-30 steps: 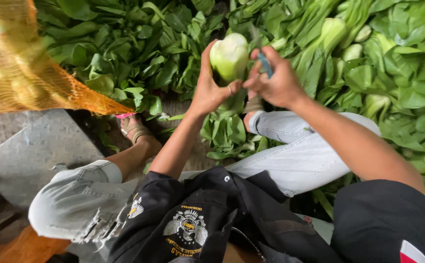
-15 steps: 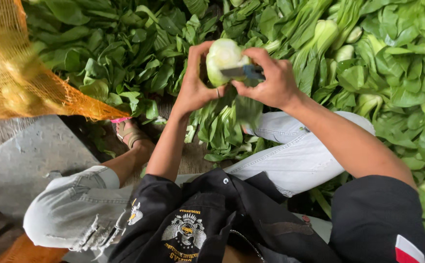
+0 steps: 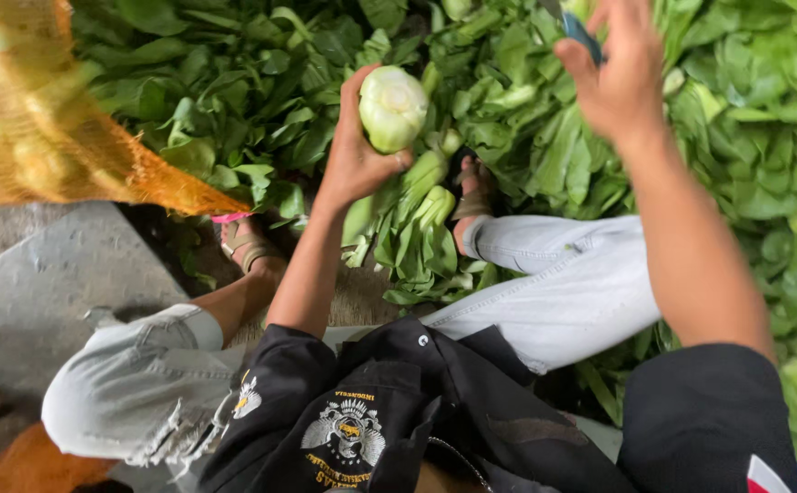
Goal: The person sits cross-legged on the floor and repeatedly picks up bok choy, trims the base with a small knife, and places the trimmed vegetable aside. The person handles each vegetable one at a time, rotating it to remove unwanted parts before discarding the trimmings.
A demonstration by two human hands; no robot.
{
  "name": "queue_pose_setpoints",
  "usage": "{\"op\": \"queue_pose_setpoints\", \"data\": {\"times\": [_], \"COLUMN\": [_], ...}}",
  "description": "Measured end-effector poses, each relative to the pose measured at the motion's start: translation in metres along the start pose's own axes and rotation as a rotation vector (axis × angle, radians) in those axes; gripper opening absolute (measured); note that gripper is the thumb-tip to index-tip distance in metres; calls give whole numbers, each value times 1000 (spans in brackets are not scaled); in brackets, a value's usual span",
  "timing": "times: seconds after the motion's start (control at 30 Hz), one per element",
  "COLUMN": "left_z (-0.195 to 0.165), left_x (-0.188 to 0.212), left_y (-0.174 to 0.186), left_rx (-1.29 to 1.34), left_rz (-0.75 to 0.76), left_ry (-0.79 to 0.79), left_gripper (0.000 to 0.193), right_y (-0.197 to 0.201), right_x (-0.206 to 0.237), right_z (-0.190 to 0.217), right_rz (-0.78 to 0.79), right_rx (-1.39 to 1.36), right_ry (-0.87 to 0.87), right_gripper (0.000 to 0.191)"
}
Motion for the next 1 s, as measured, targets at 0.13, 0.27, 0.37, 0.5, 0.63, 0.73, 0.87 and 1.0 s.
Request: {"op": "queue_pose_setpoints", "data": {"times": [0.13, 0.27, 0.37, 0.5, 0.63, 0.73, 0.87, 1.0], "left_z": [-4, -2, -3, -6, -6, 11, 36, 23], "left_x": [3, 9, 12, 16, 17, 16, 22, 39], "left_y": [-4, -17, -21, -32, -41, -41, -47, -45], "left_rx": [144, 15, -25, 67, 76, 120, 435, 307], "left_rz": [-109, -114, -169, -123, -43, -62, -43, 30], "left_ry": [-56, -30, -14, -8, -29, 54, 197, 167], "left_gripper": [112, 103, 99, 97, 97, 89, 91, 90], "right_y": [-47, -42, -30, -27, -30, -46, -60, -104], "right_x": [29, 40, 32, 23, 25, 29, 38, 42], "right_z": [58, 92, 93, 83, 73, 64, 60, 8], "right_rz": [276, 210, 176, 218, 159, 161, 44, 269], "right_rx": [-303, -274, -222, -103, -120, -82, -49, 107], "right_ry": [-9, 84, 94, 100, 164, 182, 221, 82], "right_gripper": [42, 52, 54, 63, 64, 65, 67, 68]}}
Point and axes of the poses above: each hand's wrist, its own x-axis away from the middle knuckle, its own y-axis out of the back of the hand, z = x × y, the point moved 10 cm from there along -x, towards the middle knuckle, and after that the axes turned 11 degrees about x, right-handed, at the moved point
